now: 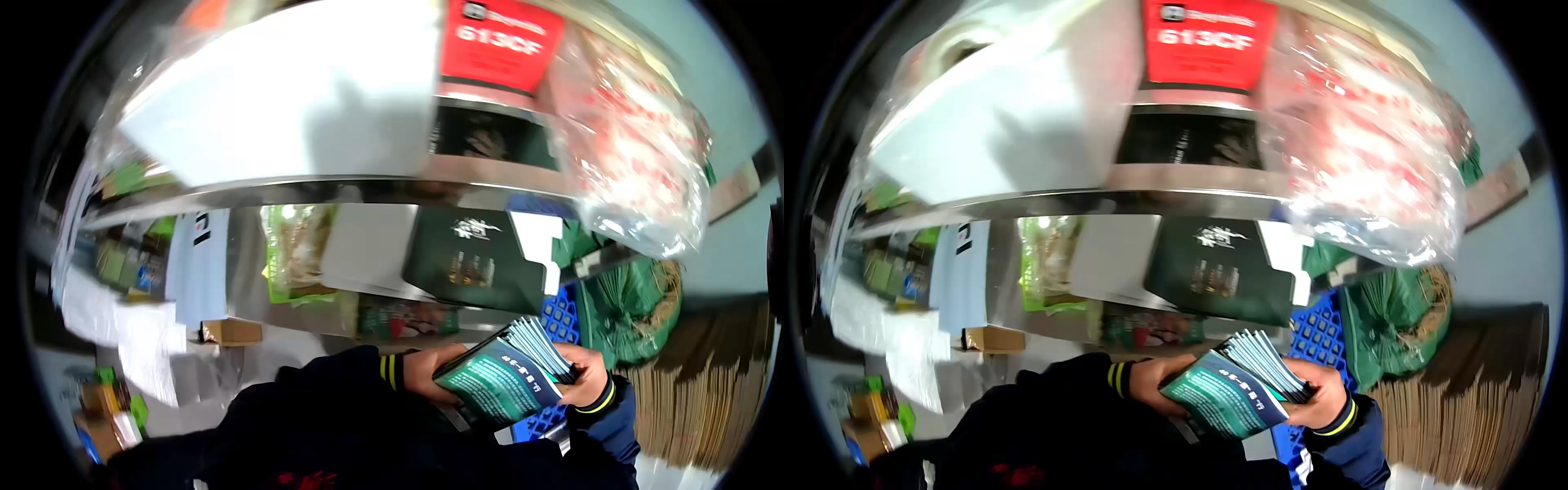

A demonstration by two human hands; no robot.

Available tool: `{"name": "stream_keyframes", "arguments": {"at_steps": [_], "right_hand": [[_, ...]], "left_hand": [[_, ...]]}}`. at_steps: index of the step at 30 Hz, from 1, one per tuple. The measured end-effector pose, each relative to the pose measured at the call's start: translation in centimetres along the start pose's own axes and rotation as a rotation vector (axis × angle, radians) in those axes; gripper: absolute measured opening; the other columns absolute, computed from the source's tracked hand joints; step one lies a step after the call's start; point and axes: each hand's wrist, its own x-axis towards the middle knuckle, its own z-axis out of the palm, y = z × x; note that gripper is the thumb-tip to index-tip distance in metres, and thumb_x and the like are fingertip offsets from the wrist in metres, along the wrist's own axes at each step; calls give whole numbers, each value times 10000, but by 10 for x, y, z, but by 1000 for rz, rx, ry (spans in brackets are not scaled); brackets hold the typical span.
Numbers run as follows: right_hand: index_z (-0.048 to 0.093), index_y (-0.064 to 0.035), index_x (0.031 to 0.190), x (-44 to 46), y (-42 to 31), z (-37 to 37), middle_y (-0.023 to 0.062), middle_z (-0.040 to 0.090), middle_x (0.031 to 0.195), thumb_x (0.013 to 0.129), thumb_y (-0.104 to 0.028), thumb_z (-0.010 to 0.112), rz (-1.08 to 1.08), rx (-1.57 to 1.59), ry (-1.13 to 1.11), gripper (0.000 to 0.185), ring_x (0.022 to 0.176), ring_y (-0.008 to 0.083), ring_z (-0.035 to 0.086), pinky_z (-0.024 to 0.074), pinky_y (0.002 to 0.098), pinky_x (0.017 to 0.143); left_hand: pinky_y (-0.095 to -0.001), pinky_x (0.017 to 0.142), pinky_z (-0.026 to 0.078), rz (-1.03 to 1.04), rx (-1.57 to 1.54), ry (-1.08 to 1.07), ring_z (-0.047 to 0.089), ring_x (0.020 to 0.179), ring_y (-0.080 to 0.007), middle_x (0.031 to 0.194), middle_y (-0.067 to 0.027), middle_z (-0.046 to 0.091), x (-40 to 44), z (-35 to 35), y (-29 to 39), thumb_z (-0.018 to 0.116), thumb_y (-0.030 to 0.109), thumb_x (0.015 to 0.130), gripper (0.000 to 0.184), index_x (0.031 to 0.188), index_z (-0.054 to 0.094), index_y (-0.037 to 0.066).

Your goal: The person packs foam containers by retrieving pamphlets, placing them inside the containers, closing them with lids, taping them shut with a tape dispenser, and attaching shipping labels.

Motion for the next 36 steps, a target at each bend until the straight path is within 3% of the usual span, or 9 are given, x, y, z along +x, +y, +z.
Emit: {"name": "stream_keyframes", "arguments": {"at_steps": [5, 9, 11, 14, 15, 18, 19, 25, 36], "right_hand": [[280, 7, 1317, 12, 1, 3, 181, 511, 1178, 715, -14, 673, -136, 346, -103, 719, 1013, 223, 542, 454, 280, 790], [383, -61, 1270, 39, -27, 71, 154, 539, 1135, 836, -105, 554, -135, 460, 76, 469, 899, 206, 567, 459, 282, 642], [431, -65, 1227, 61, -38, 112, 144, 560, 1066, 859, -113, 517, 93, 615, 56, 380, 826, 208, 570, 462, 303, 636], [489, -52, 1157, 91, -23, 168, 141, 585, 966, 864, -97, 501, -13, 415, -378, 297, 758, 210, 569, 458, 284, 595], [517, -44, 1121, 101, -17, 185, 138, 600, 928, 859, -91, 505, 152, 563, -409, 266, 734, 205, 572, 460, 283, 579], [573, -28, 1013, 139, 7, 250, 107, 625, 776, 840, -74, 524, 161, 134, -269, 186, 627, 184, 593, 486, 300, 568], [571, -28, 1017, 164, -10, 254, 109, 626, 783, 838, -72, 525, 375, 308, -359, 190, 631, 187, 596, 487, 300, 569], [561, -5, 999, 235, -11, 380, 117, 611, 768, 829, -59, 529, 564, 250, -596, 181, 631, 188, 574, 457, 289, 545], [368, -27, 1221, 453, -79, 777, 38, 531, 849, 835, -124, 576, -276, 169, -721, 450, 682, 120, 510, 424, 238, 511]], "left_hand": [[-282, 869, 399, 109, 151, 397, 496, 999, -137, 1093, -72, 538, -53, 61, -6, 761, 160, 661, 690, 1223, 393, 7], [-307, 881, 400, 257, -43, 806, 506, 1008, -167, 1088, -99, 552, -142, 101, 14, 778, 156, 638, 707, 1218, 412, -17], [-306, 877, 408, 430, -59, 1077, 514, 1004, -164, 1096, -101, 554, -205, 98, 24, 769, 143, 648, 709, 1233, 403, -18], [-310, 847, 432, 629, -153, 1287, 543, 939, -160, 1046, -75, 578, -285, 104, 44, 715, 88, 680, 567, 1176, 452, 12], [-309, 838, 435, 687, -257, 1308, 547, 928, -158, 1034, -72, 581, -308, 110, 59, 696, 74, 687, 535, 1162, 458, 12], [-288, 797, 445, 824, -304, 1446, 546, 905, -149, 1007, -66, 584, -361, 88, 51, 639, 50, 702, 463, 1130, 466, 3], [-288, 797, 445, 830, -298, 1495, 546, 905, -149, 1007, -66, 584, -360, 75, 64, 639, 50, 702, 463, 1130, 466, 3], [-274, 776, 445, 985, -106, 2006, 553, 853, -128, 967, -47, 593, -452, 59, 54, 688, 55, 692, 442, 1077, 477, -1], [-280, 743, 461, 1275, -217, 2743, 574, 801, -169, 929, -88, 593, -643, 66, 64, 621, -6, 701, 346, 1030, 514, -22]]}}
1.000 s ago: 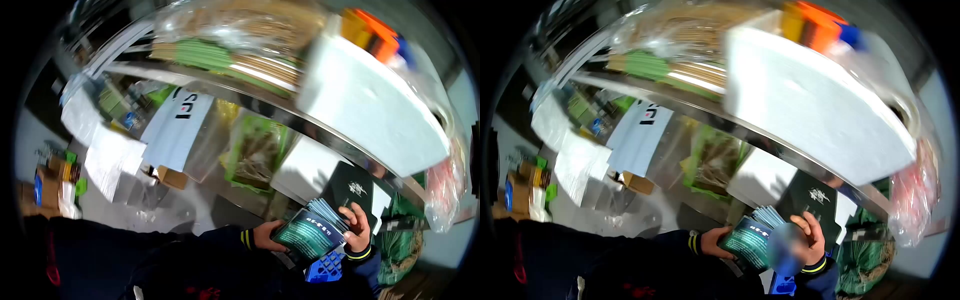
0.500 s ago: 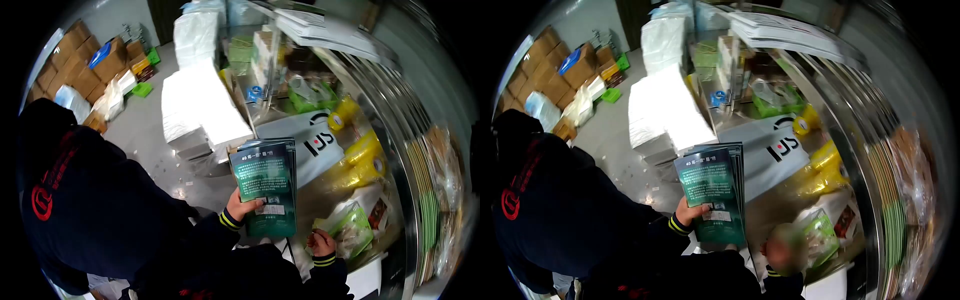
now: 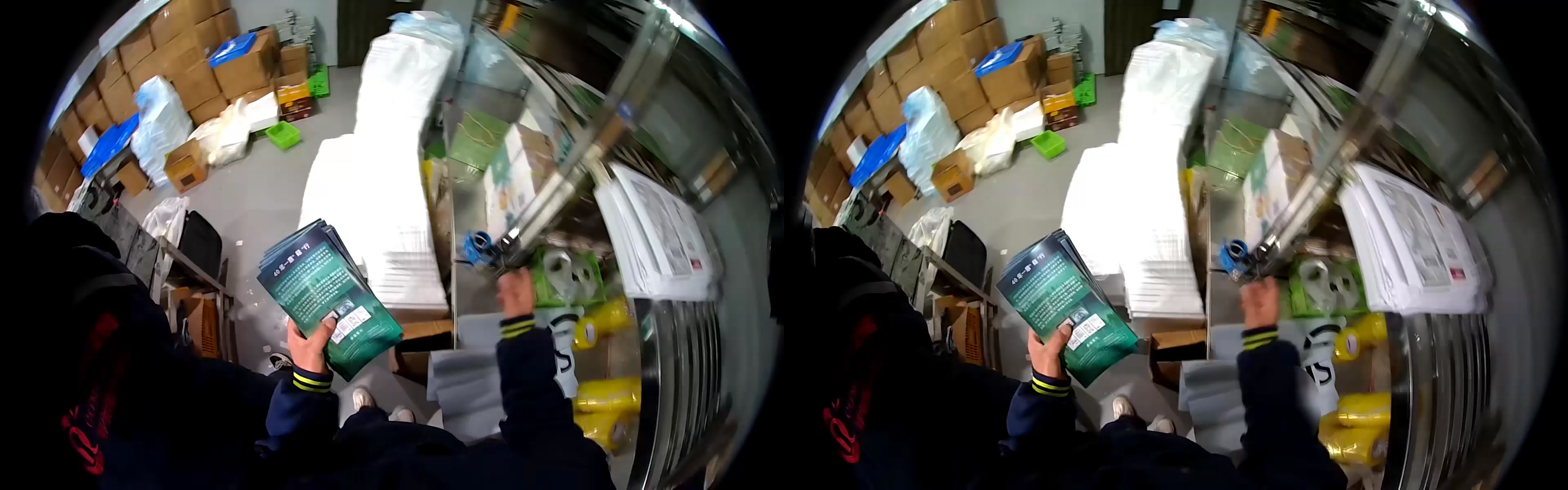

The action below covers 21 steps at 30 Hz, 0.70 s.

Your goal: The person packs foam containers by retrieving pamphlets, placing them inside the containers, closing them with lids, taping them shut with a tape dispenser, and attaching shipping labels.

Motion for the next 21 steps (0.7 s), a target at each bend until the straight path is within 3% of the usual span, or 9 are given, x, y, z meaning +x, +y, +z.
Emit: {"name": "stream_keyframes", "arguments": {"at_steps": [2, 4, 7, 9, 11, 13, 16, 18, 21], "right_hand": [[278, -17, 1285, 104, 12, 4, 133, 433, 1077, 708, -241, 679, -82, -329, 292, 738, 913, 216, 456, 392, 326, 734], [188, -6, 1349, 167, 11, -53, 229, 334, 1306, 581, -358, 782, 125, -751, 578, 1032, 1144, 312, 403, 359, 414, 957], [362, -25, 1305, 245, 62, -164, 215, 372, 1313, 628, -674, 596, 294, -941, 665, 966, 1166, 363, 388, 357, 480, 933], [399, 13, 1251, 230, 80, -204, 224, 408, 1267, 667, -544, 617, 302, -920, 713, 836, 1114, 344, 430, 386, 458, 904], [435, 51, 1198, 201, 93, -234, 233, 444, 1221, 706, -415, 638, 146, -806, 759, 707, 1063, 325, 473, 415, 435, 876], [471, 89, 1144, 175, 102, -251, 242, 480, 1174, 745, -285, 660, -113, -711, 772, 579, 1011, 307, 515, 444, 412, 848], [559, -49, 1115, 148, 89, -244, 94, 623, 989, 783, -330, 640, -689, -919, 897, 443, 882, 293, 593, 503, 386, 719], [480, 9, 1133, 96, 45, -257, 150, 596, 1017, 627, -255, 781, -834, -902, 952, 646, 893, 272, 584, 490, 398, 769], [496, 13, 1106, 49, 49, -254, 154, 602, 977, 595, -259, 802, -747, -856, 1081, 655, 861, 266, 584, 490, 400, 746]], "left_hand": [[-277, 750, 453, 59, 84, 123, 565, 807, -165, 944, -87, 584, 48, -21, 7, 634, 4, 698, 367, 1038, 500, -19], [-274, 742, 447, 149, 58, 186, 554, 798, -160, 940, -89, 577, 39, -10, 5, 659, 20, 688, 385, 1030, 489, -29], [-266, 706, 450, 147, 100, 267, 549, 767, -147, 901, -86, 579, 50, -18, -4, 676, 41, 679, 353, 969, 488, -27], [-264, 698, 457, 187, 230, 348, 554, 756, -142, 893, -85, 585, 49, -26, -23, 695, 61, 664, 363, 950, 488, -24], [-267, 702, 464, 182, 129, 389, 558, 755, -139, 890, -92, 586, 57, -27, -41, 709, 80, 660, 387, 957, 486, -29], [-269, 707, 467, 192, 83, 420, 562, 758, -145, 893, -95, 588, 68, -30, -60, 717, 86, 660, 400, 962, 484, -33], [-265, 716, 472, 160, 122, 488, 569, 769, -154, 902, -102, 589, 114, -41, -79, 730, 86, 664, 423, 981, 478, -37], [-287, 739, 474, 99, 65, 470, 581, 786, -170, 924, -97, 597, 117, -46, -88, 700, 71, 680, 406, 1013, 492, -32], [-296, 720, 485, -35, 126, 448, 588, 774, -178, 917, -107, 604, 160, -76, -114, 705, 79, 674, 383, 984, 514, -39]]}}
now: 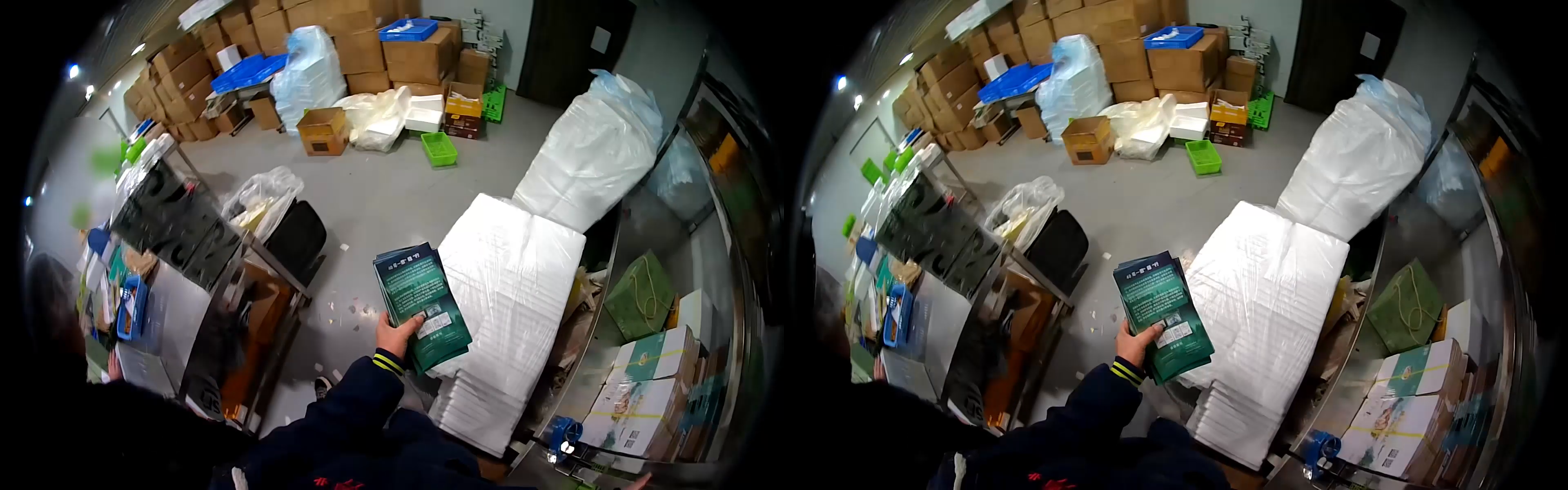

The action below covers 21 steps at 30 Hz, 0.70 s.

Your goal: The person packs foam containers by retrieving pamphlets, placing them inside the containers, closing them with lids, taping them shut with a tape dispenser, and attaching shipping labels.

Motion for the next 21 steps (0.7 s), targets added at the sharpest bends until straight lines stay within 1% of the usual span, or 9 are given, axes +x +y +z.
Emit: {"name": "stream_keyframes", "arguments": {"at_steps": [2, 3, 4, 6, 9, 12, 15, 16, 21], "right_hand": [[511, 17, 1080, 4, -15, 7, 158, 608, 938, 563, -263, 822, 103, -68, 37, 665, 829, 261, 585, 491, 402, 724], [519, 19, 1067, 2, -22, 2, 160, 611, 918, 547, -264, 832, 151, -91, 71, 670, 813, 258, 585, 492, 403, 712], [527, 21, 1054, -12, -33, 39, 162, 614, 899, 531, -266, 842, 213, -109, 89, 675, 797, 255, 585, 492, 404, 701], [522, 14, 1064, -56, -66, 69, 153, 610, 907, 564, -259, 810, 221, -116, -22, 638, 805, 251, 585, 492, 395, 702], [514, 3, 1079, -144, -122, 138, 139, 603, 920, 613, -248, 761, 401, -98, -363, 585, 818, 245, 585, 493, 382, 702], [506, -7, 1095, -242, -185, 209, 125, 597, 933, 662, -237, 713, 751, -63, -829, 532, 830, 239, 586, 494, 369, 703], [498, -18, 1110, -333, -250, 278, 111, 590, 946, 711, -226, 664, 1133, -9, -1245, 480, 842, 233, 586, 494, 356, 704], [496, -22, 1115, -359, -272, 299, 106, 588, 951, 727, -223, 648, 1232, 1, -1352, 463, 847, 231, 586, 495, 351, 704], [483, -39, 1141, -474, -377, 409, 83, 577, 972, 809, -205, 567, 1580, 119, -1664, 380, 867, 221, 586, 496, 329, 705]], "left_hand": [[-300, 714, 491, -9, 122, 9, 601, 759, -188, 892, -117, 617, 44, 21, 4, 700, 78, 678, 361, 975, 541, -51], [-295, 710, 489, -42, 72, -57, 598, 762, -181, 896, -117, 616, 54, 23, 10, 722, 105, 662, 401, 974, 527, -54], [-290, 707, 486, -67, 33, -107, 595, 765, -174, 899, -117, 615, 87, 46, 18, 745, 133, 645, 444, 973, 513, -57], [-308, 728, 493, -99, -25, -137, 603, 772, -186, 910, -117, 615, 117, 31, 19, 739, 77, 638, 445, 994, 507, -53], [-326, 782, 483, -20, 38, -167, 609, 816, -195, 930, -111, 623, 169, 17, 69, 663, 31, 681, 358, 1014, 547, -24], [-324, 827, 461, 43, 78, -216, 584, 889, -183, 989, -97, 597, 215, -6, 121, 711, 38, 656, 485, 1074, 472, -21], [-308, 851, 440, 129, 173, -226, 559, 928, -159, 1016, -75, 570, 283, -52, 133, 737, 47, 644, 534, 1088, 448, -17], [-279, 800, 449, 159, 217, -210, 559, 879, -128, 941, -68, 586, 305, -61, 142, 775, 113, 624, 520, 1026, 470, -10], [-251, 771, 444, 94, 190, -201, 550, 838, -113, 921, -47, 587, 427, -90, 163, 790, 132, 614, 518, 1016, 488, 6]]}}
